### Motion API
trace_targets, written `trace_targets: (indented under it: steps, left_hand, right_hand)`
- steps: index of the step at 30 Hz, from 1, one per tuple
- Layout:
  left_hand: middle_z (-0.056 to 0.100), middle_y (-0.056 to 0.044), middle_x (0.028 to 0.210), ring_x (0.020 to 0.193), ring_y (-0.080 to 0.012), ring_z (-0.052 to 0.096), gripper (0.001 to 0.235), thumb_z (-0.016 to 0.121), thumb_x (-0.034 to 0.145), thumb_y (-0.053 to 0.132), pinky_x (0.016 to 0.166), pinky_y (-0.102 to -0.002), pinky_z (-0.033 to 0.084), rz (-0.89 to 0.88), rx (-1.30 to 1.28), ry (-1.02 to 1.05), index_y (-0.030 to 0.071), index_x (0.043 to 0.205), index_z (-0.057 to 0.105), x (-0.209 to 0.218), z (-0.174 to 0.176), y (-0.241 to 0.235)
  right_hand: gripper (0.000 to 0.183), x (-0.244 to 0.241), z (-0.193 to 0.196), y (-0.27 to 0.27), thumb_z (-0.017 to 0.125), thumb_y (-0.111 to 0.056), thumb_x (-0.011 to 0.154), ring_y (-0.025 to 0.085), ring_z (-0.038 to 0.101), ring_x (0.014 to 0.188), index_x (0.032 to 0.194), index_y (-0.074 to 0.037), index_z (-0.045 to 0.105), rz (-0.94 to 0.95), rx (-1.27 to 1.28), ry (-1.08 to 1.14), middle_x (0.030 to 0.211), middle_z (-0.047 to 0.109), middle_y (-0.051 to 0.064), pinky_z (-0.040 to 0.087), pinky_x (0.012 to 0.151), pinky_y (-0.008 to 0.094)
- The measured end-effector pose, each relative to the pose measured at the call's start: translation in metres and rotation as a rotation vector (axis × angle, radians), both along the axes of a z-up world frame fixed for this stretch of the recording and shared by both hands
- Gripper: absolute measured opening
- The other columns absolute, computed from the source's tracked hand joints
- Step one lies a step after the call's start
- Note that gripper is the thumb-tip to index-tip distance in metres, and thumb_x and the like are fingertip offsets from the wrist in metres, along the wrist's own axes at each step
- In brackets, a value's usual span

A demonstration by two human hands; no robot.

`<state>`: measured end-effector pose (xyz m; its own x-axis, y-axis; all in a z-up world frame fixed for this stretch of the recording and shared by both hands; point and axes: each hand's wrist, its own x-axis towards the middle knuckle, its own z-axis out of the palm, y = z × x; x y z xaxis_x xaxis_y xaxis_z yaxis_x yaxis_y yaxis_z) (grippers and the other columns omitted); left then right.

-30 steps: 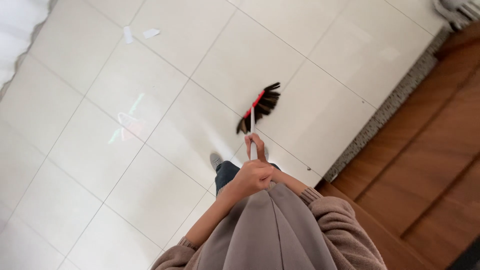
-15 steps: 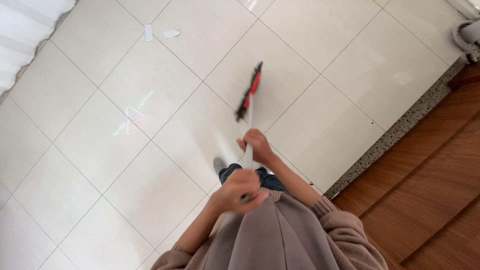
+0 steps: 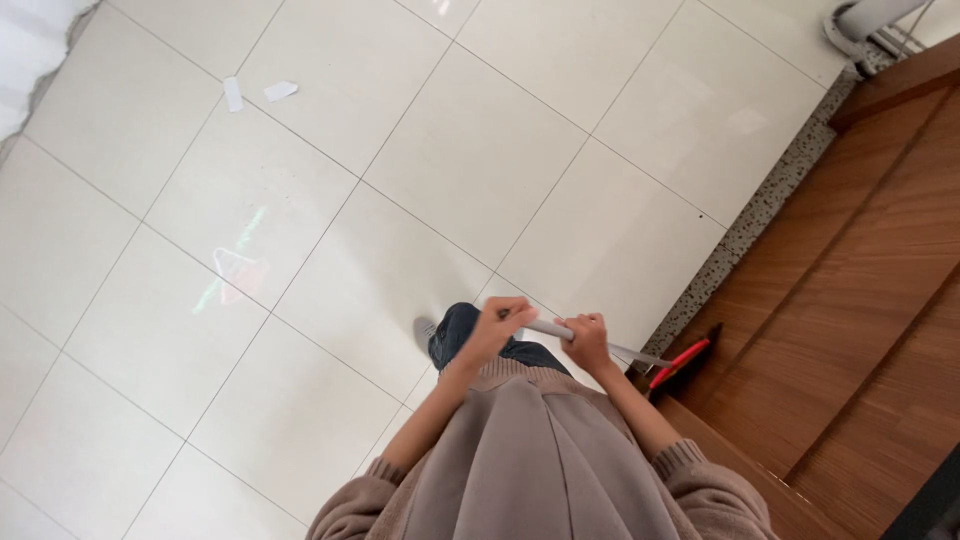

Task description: Sweeping the indoor floor and outdoor entrance area of a shop.

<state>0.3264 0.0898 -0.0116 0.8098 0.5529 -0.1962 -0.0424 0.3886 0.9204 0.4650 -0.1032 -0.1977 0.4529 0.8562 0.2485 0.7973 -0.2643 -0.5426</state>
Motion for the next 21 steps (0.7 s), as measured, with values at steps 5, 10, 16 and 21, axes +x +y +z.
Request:
trace_targets:
  steps: [5,10,16,21]
  left_hand:
    - [0.024,0.009,0.053,0.057,-0.0057,0.026,0.057,0.072,0.085,-0.002,0.055,-0.025,0.025,0.044,0.134,0.014,0.018,0.06,0.025,0.058,-0.04,-0.047]
    - [0.026,0.008,0.049,0.052,-0.0073,0.029,0.052,0.068,0.081,-0.005,0.054,-0.027,0.027,0.2,0.209,0.194,0.017,0.058,0.027,0.046,-0.026,-0.008]
    - [0.011,0.007,0.054,0.051,-0.0122,0.011,0.061,0.065,0.089,-0.008,0.054,-0.025,0.023,0.356,0.465,0.19,0.019,0.061,0.018,0.027,0.084,0.043]
    - [0.022,0.003,0.046,0.045,-0.0209,0.034,0.062,0.072,0.087,-0.005,0.058,-0.023,0.036,0.427,0.871,0.176,0.017,0.058,0.021,0.032,0.092,0.088]
  right_hand:
    - [0.025,0.026,-0.057,-0.014,0.066,-0.031,0.091,0.034,0.066,0.076,0.072,-0.017,0.058,-0.326,-0.396,0.079,0.068,0.062,0.006,0.049,0.083,0.052]
    - [0.043,0.018,-0.017,0.068,0.063,-0.024,0.102,0.041,0.06,0.064,0.064,-0.01,0.049,-0.322,-0.002,0.26,0.058,0.054,0.015,0.045,0.069,0.046]
    - [0.031,-0.026,0.039,0.197,0.072,-0.03,0.094,0.021,0.059,0.068,0.074,-0.019,0.052,-0.043,0.287,0.561,0.067,0.054,-0.001,0.043,0.083,0.027]
    - [0.037,-0.042,0.096,0.31,0.059,-0.014,0.107,0.018,0.055,0.071,0.072,-0.008,0.049,0.09,0.328,0.837,0.064,0.049,0.001,0.048,0.087,0.033]
